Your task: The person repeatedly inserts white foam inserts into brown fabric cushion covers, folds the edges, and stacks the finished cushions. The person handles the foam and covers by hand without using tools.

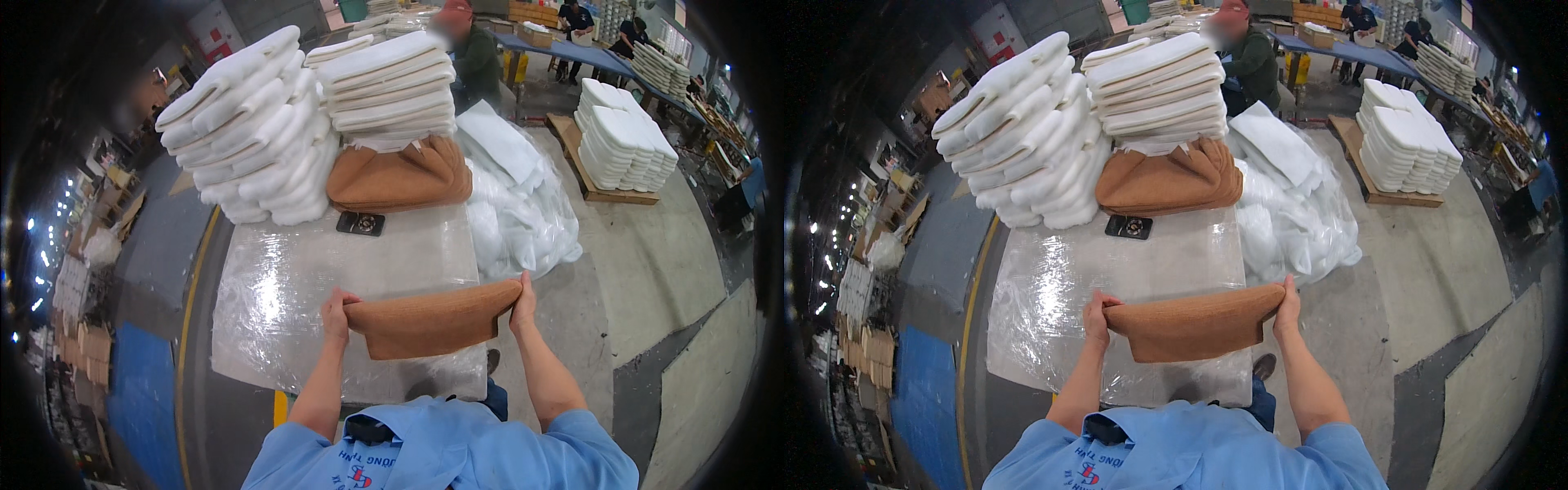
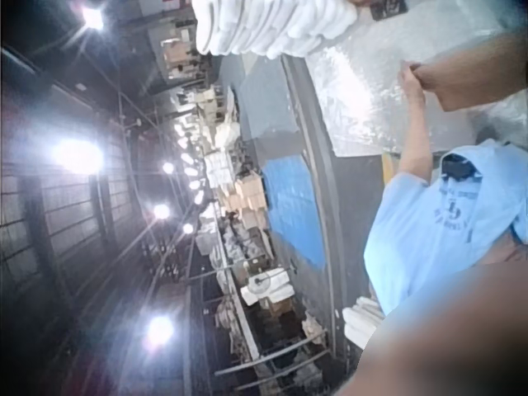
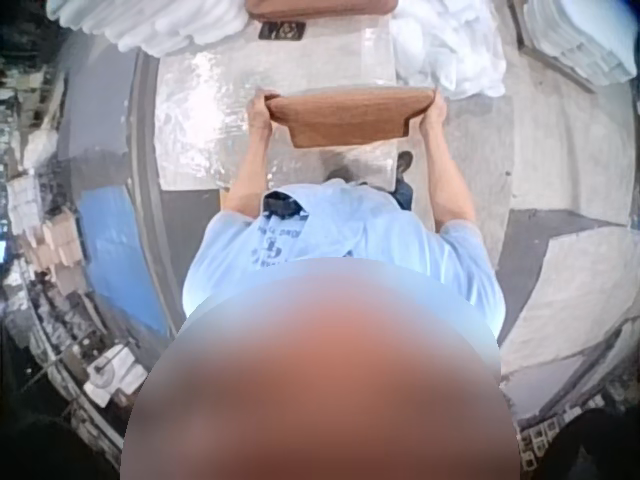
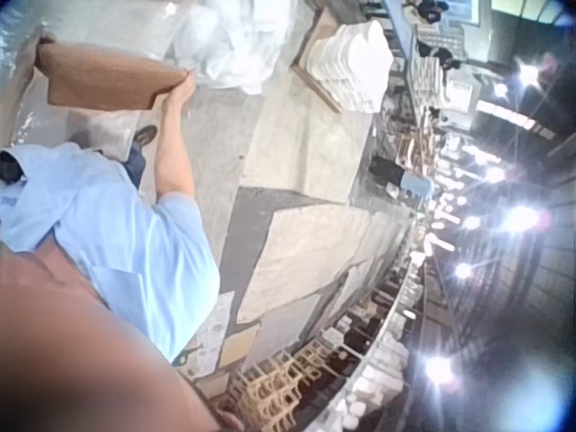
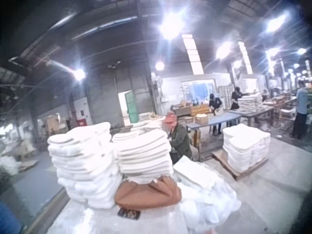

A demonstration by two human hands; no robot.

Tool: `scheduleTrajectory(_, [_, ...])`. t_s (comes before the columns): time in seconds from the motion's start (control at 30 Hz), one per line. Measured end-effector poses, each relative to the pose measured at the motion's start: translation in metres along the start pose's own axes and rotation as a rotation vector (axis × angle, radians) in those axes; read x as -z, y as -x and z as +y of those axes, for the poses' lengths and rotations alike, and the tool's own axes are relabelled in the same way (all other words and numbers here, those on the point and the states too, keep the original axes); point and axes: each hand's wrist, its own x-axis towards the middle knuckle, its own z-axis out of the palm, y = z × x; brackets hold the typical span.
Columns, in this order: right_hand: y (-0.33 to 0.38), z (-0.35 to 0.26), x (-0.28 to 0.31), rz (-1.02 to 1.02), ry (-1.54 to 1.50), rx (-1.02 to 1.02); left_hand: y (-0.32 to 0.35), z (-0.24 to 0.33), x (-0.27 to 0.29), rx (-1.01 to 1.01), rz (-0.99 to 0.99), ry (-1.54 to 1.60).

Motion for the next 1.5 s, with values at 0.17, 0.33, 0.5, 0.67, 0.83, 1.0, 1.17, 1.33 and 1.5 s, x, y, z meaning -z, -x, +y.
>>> scheduleTrajectory(0.17, [0.017, 0.002, 0.012, -0.118, -0.091, -0.040, 0.021, 0.000, 0.009, -0.004, 0.071, -0.064])
scheduleTrajectory(0.33, [0.062, 0.013, 0.070, -0.296, -0.031, -0.161, 0.107, -0.004, 0.045, 0.068, -0.124, -0.297])
scheduleTrajectory(0.5, [0.059, -0.042, 0.080, -0.595, 0.525, -0.494, 0.126, -0.002, 0.084, 0.361, -0.535, -0.408])
scheduleTrajectory(0.67, [0.036, -0.047, 0.035, -0.850, 1.208, -0.586, 0.097, 0.010, 0.056, 0.227, -0.929, -0.939])
scheduleTrajectory(0.83, [0.016, -0.011, 0.010, -0.824, 1.664, -0.543, 0.091, -0.009, 0.042, 0.246, -0.975, -1.035])
scheduleTrajectory(1.0, [-0.007, 0.023, 0.017, -0.760, 1.762, -0.378, 0.089, -0.016, 0.029, 0.329, -0.979, -1.091])
scheduleTrajectory(1.17, [-0.033, 0.050, 0.044, -0.706, 1.634, -0.228, 0.083, -0.022, 0.028, 0.358, -0.985, -1.097])
scheduleTrajectory(1.33, [-0.015, -0.018, 0.023, -0.689, 1.309, -0.140, 0.078, -0.027, 0.031, 0.382, -0.971, -1.088])
scheduleTrajectory(1.5, [0.017, -0.075, 0.028, -0.979, 1.146, -0.150, 0.078, -0.030, 0.036, 0.354, -0.902, -0.965])
